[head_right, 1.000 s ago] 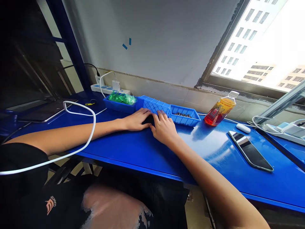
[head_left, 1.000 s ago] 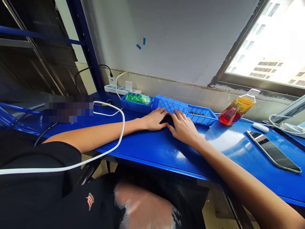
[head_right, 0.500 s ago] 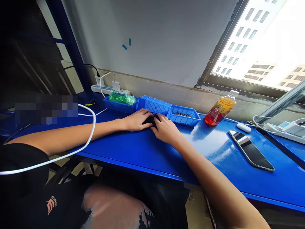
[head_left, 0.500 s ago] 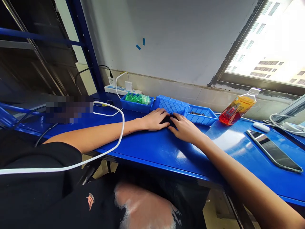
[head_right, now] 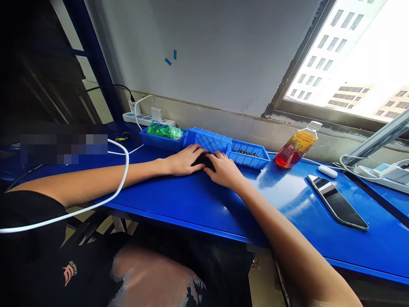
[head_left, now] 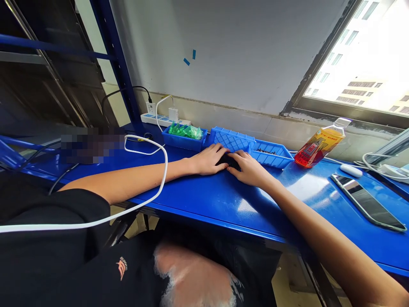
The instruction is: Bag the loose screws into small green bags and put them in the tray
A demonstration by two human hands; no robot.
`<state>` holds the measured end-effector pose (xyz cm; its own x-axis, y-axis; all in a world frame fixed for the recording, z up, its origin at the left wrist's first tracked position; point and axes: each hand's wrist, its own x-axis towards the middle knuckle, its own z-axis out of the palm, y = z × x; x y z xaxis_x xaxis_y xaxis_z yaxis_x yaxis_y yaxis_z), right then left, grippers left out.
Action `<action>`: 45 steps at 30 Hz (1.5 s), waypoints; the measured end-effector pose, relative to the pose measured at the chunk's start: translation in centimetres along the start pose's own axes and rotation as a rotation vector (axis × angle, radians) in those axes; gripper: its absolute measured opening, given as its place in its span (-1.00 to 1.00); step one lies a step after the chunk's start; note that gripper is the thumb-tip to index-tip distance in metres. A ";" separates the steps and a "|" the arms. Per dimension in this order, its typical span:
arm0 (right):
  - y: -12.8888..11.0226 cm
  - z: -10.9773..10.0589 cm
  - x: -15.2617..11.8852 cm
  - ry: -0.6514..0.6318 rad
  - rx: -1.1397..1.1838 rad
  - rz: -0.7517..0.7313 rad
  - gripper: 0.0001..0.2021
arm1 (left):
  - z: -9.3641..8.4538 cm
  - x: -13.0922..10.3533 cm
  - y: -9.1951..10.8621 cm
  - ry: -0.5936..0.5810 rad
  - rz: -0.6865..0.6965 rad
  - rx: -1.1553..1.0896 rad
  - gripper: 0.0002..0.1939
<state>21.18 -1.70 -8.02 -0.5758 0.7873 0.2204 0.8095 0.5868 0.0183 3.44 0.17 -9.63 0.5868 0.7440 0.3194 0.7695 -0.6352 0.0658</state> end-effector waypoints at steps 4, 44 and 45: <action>0.0 0.5 0.0 0.056 0.053 0.025 -0.55 | 0.0 0.3 0.0 -0.034 0.010 -0.053 -0.44; -0.3 1.1 1.1 -0.059 0.034 0.183 -0.46 | 0.5 1.8 -0.5 -0.072 0.059 -0.119 -0.37; -0.2 1.0 1.3 -0.069 0.045 0.179 -0.46 | 0.5 1.8 -0.5 -0.078 0.055 -0.120 -0.37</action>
<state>20.18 -0.62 -8.75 -0.4307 0.8901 0.1489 0.8947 0.4428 -0.0589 4.27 1.95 -9.58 0.6489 0.7181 0.2513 0.7026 -0.6924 0.1641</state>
